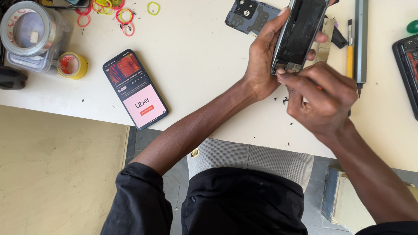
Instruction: The person uses a screwdriver to disassemble a mobile phone on a workbench and manipulates various internal components.
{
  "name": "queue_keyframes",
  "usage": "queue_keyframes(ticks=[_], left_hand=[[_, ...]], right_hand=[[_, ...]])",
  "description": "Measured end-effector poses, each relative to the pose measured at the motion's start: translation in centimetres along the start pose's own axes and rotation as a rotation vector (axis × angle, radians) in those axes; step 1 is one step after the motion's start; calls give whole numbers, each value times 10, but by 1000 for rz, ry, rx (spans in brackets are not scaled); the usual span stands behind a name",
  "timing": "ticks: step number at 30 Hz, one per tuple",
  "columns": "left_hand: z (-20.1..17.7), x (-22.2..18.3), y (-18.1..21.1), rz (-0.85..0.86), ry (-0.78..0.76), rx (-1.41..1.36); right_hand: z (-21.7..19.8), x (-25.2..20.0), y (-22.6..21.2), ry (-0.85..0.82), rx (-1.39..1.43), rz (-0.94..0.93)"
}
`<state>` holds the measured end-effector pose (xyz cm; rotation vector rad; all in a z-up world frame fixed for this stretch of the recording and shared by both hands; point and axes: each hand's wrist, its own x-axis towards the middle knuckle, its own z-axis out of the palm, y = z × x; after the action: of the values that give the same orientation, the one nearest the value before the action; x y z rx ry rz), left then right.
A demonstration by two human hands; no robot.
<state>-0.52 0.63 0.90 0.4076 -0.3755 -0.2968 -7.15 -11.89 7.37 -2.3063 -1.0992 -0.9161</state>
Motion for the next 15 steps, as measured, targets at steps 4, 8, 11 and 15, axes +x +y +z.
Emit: queue_keyframes(ticks=[4,8,11,15], left_hand=[[1,-6,-2,15,93,62],[2,-7,-8,49,116,22],[2,-9,-8,69,140,33],[2,-11,-9,75,191,51]], right_hand=[[3,-12,-4,-71,-24,64],[6,-17,-8,-56,42,130],[10,-17,-11,-46,56,164],[14,-19,-13,-11,79,157]])
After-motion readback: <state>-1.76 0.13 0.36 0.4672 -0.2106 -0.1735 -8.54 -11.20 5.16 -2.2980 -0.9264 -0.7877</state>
